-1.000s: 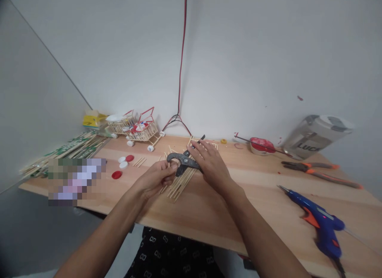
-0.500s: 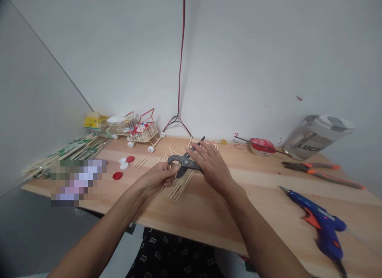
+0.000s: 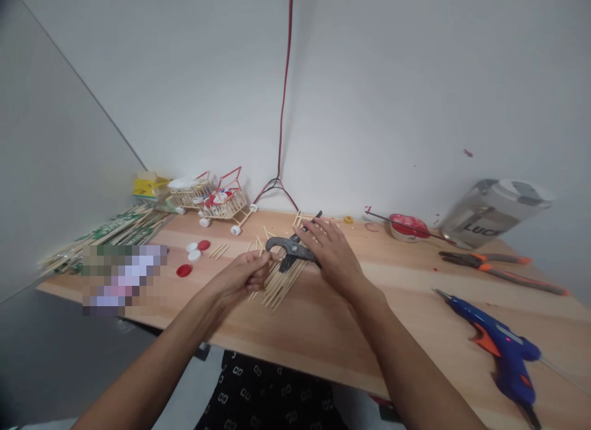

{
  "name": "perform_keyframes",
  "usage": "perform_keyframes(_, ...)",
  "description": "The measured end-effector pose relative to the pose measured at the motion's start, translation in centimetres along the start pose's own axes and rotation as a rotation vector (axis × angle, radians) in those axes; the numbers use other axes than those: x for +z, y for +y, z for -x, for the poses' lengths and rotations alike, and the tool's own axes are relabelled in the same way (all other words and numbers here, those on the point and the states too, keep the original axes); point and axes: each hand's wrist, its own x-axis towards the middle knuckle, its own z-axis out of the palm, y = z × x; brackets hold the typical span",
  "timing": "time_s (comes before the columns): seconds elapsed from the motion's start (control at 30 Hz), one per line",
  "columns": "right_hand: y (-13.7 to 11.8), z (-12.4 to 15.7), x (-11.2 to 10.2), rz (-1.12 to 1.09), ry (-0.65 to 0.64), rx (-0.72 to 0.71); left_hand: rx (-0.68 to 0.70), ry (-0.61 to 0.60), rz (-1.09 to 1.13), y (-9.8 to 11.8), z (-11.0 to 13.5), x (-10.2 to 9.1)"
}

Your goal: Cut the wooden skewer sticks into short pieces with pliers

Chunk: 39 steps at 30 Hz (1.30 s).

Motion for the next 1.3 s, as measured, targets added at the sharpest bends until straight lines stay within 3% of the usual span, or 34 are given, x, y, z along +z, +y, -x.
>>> perform_keyframes(0.27, -0.2, 0.0, 0.4, 0.011, -0.02, -0.025, 0.044, 0.118, -0.197, -0.3, -0.3, 0.9)
perform_keyframes(0.5, -0.6, -0.1, 0.3, 0.024, -0.009, -0.039, -0.007, 0.154, -0.078, -0.5, -0.4, 0.9)
perform_keyframes(0.9, -0.9, -0.1, 0.5, 0.045, -0.021, -0.027, 0.07, 0.381, 0.015, -1.9, -0.4, 2.3)
perform_keyframes(1.0, -1.0, -0.1, 0.4, 0.068, -0.025, -0.027, 0.113, 0.432, -0.234, -1.5, -0.2, 2.3)
perform_keyframes(1.17, -1.2, -0.1, 0.6, 0.09, -0.038, -0.039, 0.325, 0.616, -0.984, -1.0, 0.1, 2.9)
perform_keyframes(1.3, -1.5, 0.0, 0.9, 0.1, -0.047, -0.065, 0.296, 0.606, -1.282, -1.6, 0.2, 3.3)
